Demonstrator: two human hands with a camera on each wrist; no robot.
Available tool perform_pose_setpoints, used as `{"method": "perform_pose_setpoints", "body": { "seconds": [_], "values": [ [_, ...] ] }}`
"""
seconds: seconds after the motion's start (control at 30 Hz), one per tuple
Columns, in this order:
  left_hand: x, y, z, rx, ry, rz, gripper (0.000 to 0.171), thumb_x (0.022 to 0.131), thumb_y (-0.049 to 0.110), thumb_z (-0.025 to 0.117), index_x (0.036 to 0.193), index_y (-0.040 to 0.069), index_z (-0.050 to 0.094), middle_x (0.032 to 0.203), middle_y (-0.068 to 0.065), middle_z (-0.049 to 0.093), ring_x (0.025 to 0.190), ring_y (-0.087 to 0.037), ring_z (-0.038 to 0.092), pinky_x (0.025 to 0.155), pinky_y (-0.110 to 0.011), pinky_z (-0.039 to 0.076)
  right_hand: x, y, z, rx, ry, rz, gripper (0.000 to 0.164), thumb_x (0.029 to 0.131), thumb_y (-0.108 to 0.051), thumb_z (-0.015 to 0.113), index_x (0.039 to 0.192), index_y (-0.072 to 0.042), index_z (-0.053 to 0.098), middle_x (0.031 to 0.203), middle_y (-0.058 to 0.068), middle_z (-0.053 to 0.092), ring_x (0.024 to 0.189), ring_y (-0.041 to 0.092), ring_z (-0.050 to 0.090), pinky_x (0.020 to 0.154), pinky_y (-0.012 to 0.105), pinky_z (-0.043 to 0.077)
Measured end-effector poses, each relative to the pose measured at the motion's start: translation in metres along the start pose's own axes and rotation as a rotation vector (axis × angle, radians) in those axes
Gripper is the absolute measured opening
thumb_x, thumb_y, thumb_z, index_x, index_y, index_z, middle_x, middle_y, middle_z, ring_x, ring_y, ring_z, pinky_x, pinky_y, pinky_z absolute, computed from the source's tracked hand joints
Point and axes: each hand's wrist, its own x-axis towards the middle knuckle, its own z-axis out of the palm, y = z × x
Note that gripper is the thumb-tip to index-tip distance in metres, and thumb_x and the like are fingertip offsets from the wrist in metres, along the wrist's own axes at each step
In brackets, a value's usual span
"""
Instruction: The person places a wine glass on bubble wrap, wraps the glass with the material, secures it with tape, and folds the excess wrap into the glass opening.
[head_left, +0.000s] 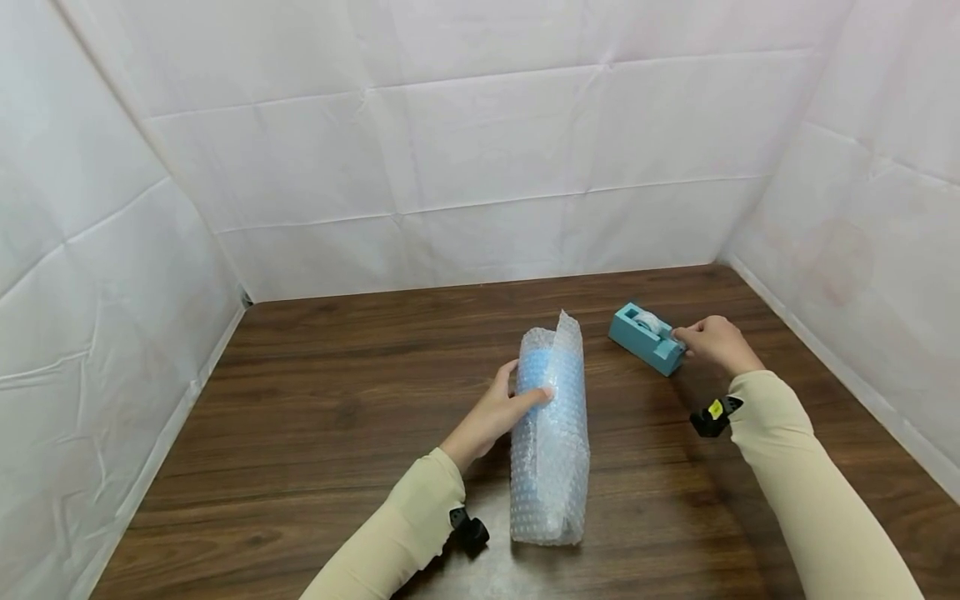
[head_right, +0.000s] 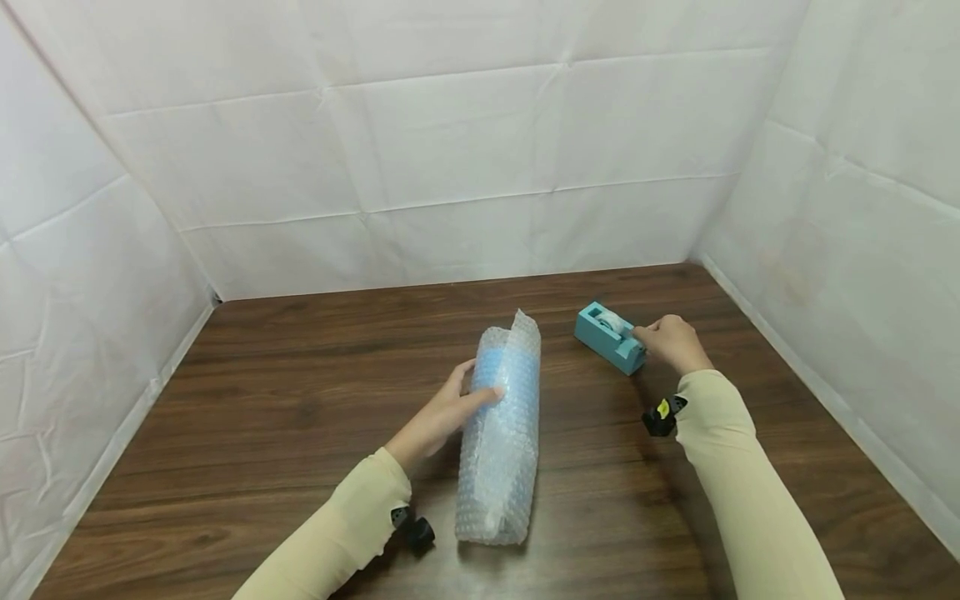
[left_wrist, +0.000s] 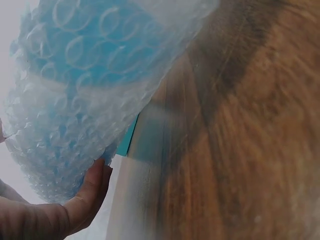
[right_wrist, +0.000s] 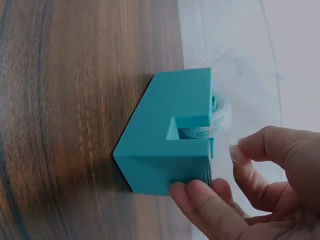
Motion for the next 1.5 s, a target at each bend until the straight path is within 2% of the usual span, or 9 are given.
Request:
{"method": "perform_pose_setpoints", "body": {
  "seconds": [0.2, 0.3, 0.43, 0.53, 0.6, 0.7, 0.8, 1.37, 1.5],
  "values": [
    [0.000, -0.002, 0.001, 0.009, 0.001, 0.001, 0.086, 0.089, 0.043, 0.064, 0.154, 0.018, 0.013, 0.145, -0.022, 0.036, 0.123, -0.034, 0.049, 0.098, -0.051, 0.045, 0.001, 0.009, 0.000, 0.003, 0.054, -0.004, 0.053, 0.096, -0.037, 0.047, 0.104, 0.012, 0.067, 0.105, 0.027, 0.068, 0.102, 0.040, 0.060, 0.081, 0.049, 0.048],
    [0.000, -0.002, 0.002, 0.005, 0.001, 0.001, 0.086, 0.089, 0.042, 0.064, 0.154, 0.018, 0.014, 0.145, -0.022, 0.036, 0.124, -0.034, 0.049, 0.098, -0.051, 0.045, 0.001, 0.018, 0.000, 0.028, 0.053, 0.002, 0.054, 0.096, -0.038, 0.048, 0.105, 0.011, 0.067, 0.107, 0.027, 0.068, 0.102, 0.038, 0.060, 0.080, 0.046, 0.049],
    [-0.001, -0.002, 0.002, 0.002, -0.001, 0.002, 0.086, 0.089, 0.042, 0.064, 0.154, 0.018, 0.014, 0.146, -0.020, 0.035, 0.125, -0.034, 0.048, 0.099, -0.051, 0.045, 0.003, 0.027, -0.002, 0.049, 0.029, -0.005, 0.058, 0.098, -0.040, 0.045, 0.107, 0.012, 0.066, 0.101, 0.022, 0.070, 0.092, 0.026, 0.061, 0.072, 0.033, 0.049],
    [-0.001, -0.002, 0.001, -0.001, -0.002, 0.000, 0.086, 0.089, 0.042, 0.064, 0.154, 0.018, 0.013, 0.147, -0.020, 0.034, 0.126, -0.034, 0.047, 0.100, -0.051, 0.044, 0.006, 0.030, -0.001, 0.162, -0.025, 0.016, 0.058, 0.099, -0.037, 0.043, 0.115, 0.015, 0.060, 0.091, 0.013, 0.073, 0.084, 0.014, 0.066, 0.069, 0.025, 0.051],
    [-0.001, -0.001, 0.001, -0.007, -0.004, -0.001, 0.087, 0.089, 0.043, 0.064, 0.154, 0.017, 0.013, 0.148, -0.020, 0.033, 0.127, -0.034, 0.047, 0.100, -0.051, 0.044, 0.008, 0.032, 0.001, 0.313, -0.084, 0.030, 0.057, 0.100, -0.032, 0.043, 0.125, 0.019, 0.050, 0.087, 0.008, 0.072, 0.083, 0.009, 0.069, 0.074, 0.024, 0.055],
    [-0.003, 0.000, 0.000, -0.007, -0.003, -0.002, 0.087, 0.089, 0.043, 0.064, 0.154, 0.017, 0.013, 0.148, -0.020, 0.032, 0.128, -0.035, 0.046, 0.101, -0.051, 0.043, 0.010, 0.034, 0.004, 0.530, -0.164, 0.052, 0.059, 0.101, -0.026, 0.046, 0.134, 0.021, 0.035, 0.087, 0.001, 0.069, 0.082, 0.004, 0.070, 0.084, 0.021, 0.054],
    [-0.004, 0.000, 0.000, -0.005, 0.001, -0.002, 0.086, 0.089, 0.043, 0.064, 0.154, 0.017, 0.013, 0.148, -0.020, 0.032, 0.128, -0.035, 0.046, 0.101, -0.051, 0.043, 0.011, 0.035, 0.006, 0.651, -0.208, 0.050, 0.061, 0.100, -0.022, 0.050, 0.137, 0.022, 0.028, 0.089, 0.000, 0.066, 0.084, 0.004, 0.070, 0.088, 0.021, 0.052],
    [-0.004, -0.001, -0.001, 0.001, -0.018, 0.003, 0.085, 0.090, 0.043, 0.063, 0.154, 0.019, 0.012, 0.153, -0.022, 0.023, 0.136, -0.039, 0.037, 0.104, -0.055, 0.040, 0.009, 0.043, 0.012, 0.585, -0.223, 0.014, 0.052, 0.101, -0.022, 0.044, 0.130, 0.021, 0.036, 0.096, 0.003, 0.063, 0.087, 0.004, 0.070, 0.088, 0.022, 0.052],
    [-0.004, -0.002, 0.000, 0.001, -0.025, 0.004, 0.086, 0.090, 0.044, 0.063, 0.154, 0.019, 0.012, 0.154, -0.021, 0.022, 0.136, -0.039, 0.036, 0.104, -0.055, 0.039, 0.007, 0.052, 0.012, 0.628, -0.235, -0.027, 0.043, 0.102, -0.019, 0.044, 0.123, 0.018, 0.040, 0.101, 0.007, 0.060, 0.090, 0.007, 0.070, 0.092, 0.025, 0.051]
  ]
}}
